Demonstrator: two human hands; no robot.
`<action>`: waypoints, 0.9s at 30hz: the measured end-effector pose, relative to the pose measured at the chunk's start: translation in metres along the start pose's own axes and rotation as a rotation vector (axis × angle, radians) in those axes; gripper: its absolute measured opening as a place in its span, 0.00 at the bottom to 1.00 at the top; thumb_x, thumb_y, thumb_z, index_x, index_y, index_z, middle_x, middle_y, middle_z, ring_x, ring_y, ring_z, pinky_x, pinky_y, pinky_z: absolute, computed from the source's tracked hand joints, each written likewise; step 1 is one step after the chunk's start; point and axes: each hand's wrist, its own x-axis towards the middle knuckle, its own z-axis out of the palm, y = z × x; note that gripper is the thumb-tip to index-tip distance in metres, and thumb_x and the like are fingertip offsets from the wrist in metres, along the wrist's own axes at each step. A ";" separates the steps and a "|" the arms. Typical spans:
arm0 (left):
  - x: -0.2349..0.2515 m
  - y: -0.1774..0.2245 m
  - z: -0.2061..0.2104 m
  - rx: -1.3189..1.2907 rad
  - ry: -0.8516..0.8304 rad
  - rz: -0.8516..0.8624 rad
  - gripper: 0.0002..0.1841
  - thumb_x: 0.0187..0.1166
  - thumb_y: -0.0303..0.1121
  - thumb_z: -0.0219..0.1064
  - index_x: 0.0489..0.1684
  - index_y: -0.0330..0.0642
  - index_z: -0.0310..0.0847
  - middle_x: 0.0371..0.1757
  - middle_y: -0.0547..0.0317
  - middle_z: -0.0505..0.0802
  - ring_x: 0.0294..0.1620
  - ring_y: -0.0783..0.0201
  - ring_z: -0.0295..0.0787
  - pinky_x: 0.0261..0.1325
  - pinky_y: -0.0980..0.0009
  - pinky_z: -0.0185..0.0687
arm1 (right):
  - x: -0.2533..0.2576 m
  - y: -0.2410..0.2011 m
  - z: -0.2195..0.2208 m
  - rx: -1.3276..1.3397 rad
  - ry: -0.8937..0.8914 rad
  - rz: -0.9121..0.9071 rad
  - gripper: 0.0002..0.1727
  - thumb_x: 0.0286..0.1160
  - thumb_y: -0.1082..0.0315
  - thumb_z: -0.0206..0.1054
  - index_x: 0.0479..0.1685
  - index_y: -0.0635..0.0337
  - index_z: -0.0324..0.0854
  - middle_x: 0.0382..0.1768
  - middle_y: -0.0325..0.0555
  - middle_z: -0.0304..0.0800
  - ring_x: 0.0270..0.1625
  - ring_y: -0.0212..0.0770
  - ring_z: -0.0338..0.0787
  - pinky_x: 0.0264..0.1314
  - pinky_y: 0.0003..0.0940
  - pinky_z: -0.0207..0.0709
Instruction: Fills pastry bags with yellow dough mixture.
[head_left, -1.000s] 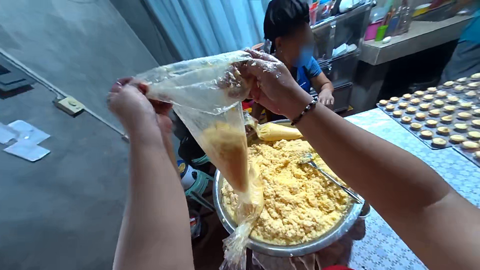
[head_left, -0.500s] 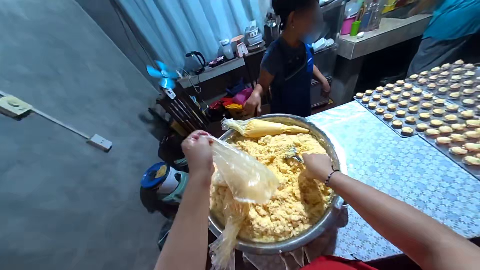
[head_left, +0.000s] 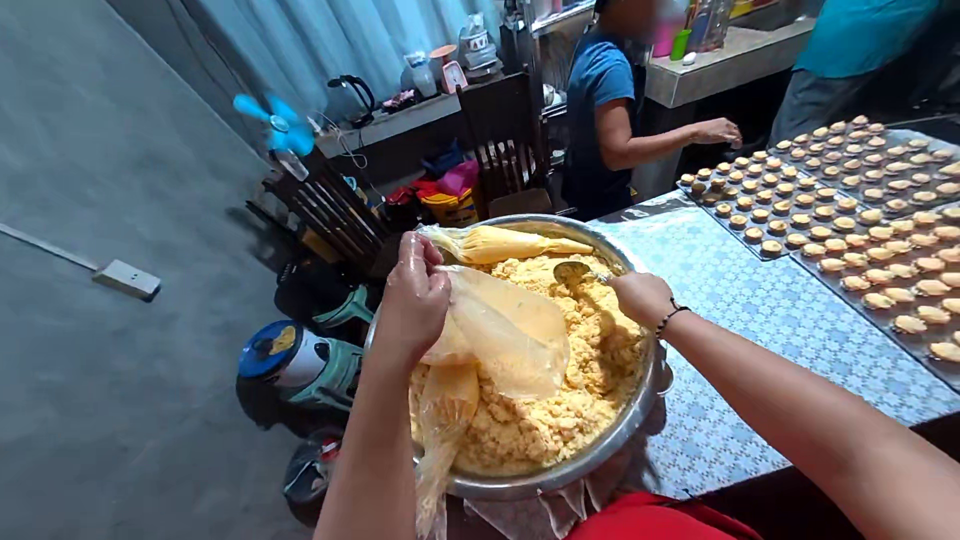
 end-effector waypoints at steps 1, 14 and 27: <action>-0.002 0.003 0.000 0.057 -0.012 0.031 0.12 0.83 0.21 0.53 0.61 0.36 0.68 0.42 0.42 0.85 0.32 0.48 0.87 0.32 0.47 0.85 | -0.004 -0.001 -0.005 -0.005 -0.014 0.029 0.09 0.74 0.76 0.65 0.48 0.64 0.88 0.45 0.67 0.91 0.51 0.72 0.90 0.44 0.73 0.79; -0.010 -0.002 0.021 0.245 0.062 0.209 0.09 0.75 0.29 0.69 0.43 0.33 0.90 0.51 0.42 0.88 0.45 0.47 0.88 0.48 0.45 0.85 | -0.068 -0.012 -0.010 -0.126 -0.308 0.081 0.12 0.78 0.72 0.61 0.53 0.66 0.86 0.56 0.68 0.88 0.61 0.70 0.87 0.52 0.72 0.77; 0.005 -0.008 0.021 -0.081 -0.241 -0.029 0.29 0.72 0.13 0.55 0.70 0.47 0.84 0.82 0.54 0.78 0.30 0.65 0.85 0.30 0.64 0.84 | -0.076 0.014 0.023 0.142 -0.513 -0.180 0.15 0.86 0.63 0.61 0.55 0.62 0.90 0.46 0.61 0.91 0.49 0.58 0.89 0.55 0.64 0.78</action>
